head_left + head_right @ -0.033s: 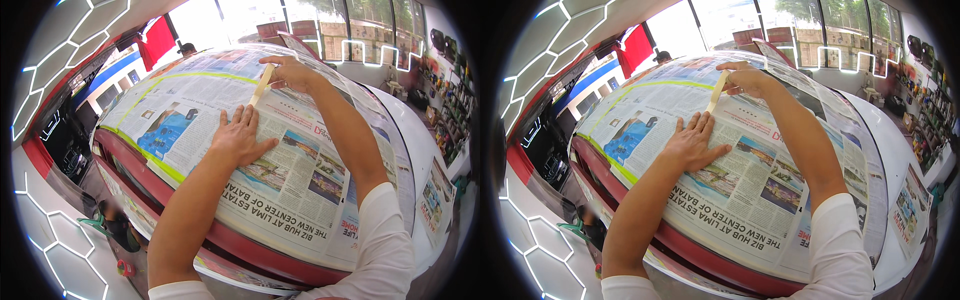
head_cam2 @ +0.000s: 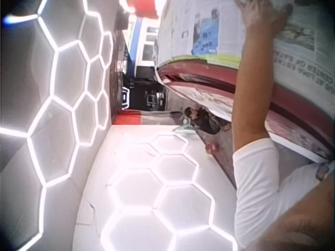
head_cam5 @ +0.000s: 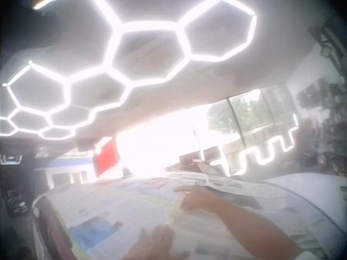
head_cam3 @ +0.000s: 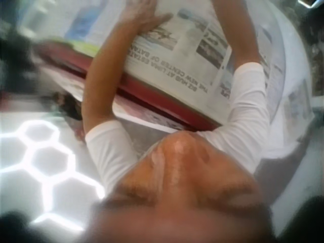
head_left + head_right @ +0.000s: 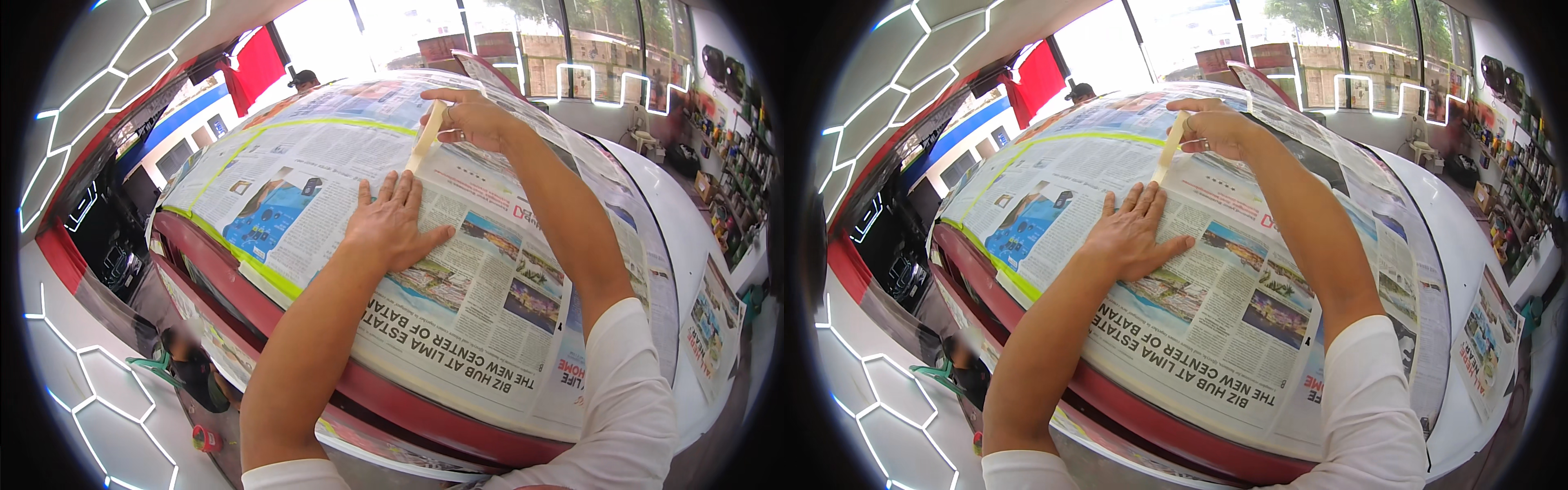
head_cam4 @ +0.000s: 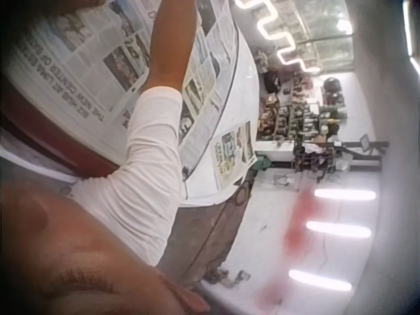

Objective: The person tapes sheets of newspaper onto the hood of a white car using clear adhesive tape. They smooth the paper down with their hands and apply tape to secure the edges and seams of the newspaper sheets.

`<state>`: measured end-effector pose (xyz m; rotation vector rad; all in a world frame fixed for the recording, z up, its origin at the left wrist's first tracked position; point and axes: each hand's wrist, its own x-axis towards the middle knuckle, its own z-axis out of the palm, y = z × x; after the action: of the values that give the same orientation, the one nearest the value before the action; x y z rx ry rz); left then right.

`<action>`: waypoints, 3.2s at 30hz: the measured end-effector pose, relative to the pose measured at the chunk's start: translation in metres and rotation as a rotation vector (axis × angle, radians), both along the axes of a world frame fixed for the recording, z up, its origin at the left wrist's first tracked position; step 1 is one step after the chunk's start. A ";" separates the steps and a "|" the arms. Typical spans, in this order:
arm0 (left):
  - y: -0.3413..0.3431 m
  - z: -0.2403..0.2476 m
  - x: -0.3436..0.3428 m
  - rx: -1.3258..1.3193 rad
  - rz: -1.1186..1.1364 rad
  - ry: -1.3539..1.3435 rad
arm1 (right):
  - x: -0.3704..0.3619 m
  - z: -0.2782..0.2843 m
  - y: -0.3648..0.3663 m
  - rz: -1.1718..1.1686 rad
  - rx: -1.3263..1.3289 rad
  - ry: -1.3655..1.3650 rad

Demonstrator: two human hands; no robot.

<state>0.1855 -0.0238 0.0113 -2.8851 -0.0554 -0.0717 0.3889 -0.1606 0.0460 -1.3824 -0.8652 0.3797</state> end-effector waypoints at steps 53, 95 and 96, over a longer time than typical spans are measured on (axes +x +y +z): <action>0.003 -0.003 -0.002 0.041 -0.014 -0.033 | 0.088 -0.054 0.032 -0.480 0.126 -0.358; -0.016 0.045 0.046 0.055 0.056 0.157 | 0.052 -0.075 0.043 -0.723 -0.344 -0.928; -0.011 0.033 0.059 0.019 0.032 0.072 | 0.054 -0.077 0.044 -0.726 -0.324 -0.935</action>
<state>0.2443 -0.0346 0.0447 -2.8640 -0.0874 0.0380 0.4426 -0.1170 -0.0309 -2.0989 -0.9695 -0.7826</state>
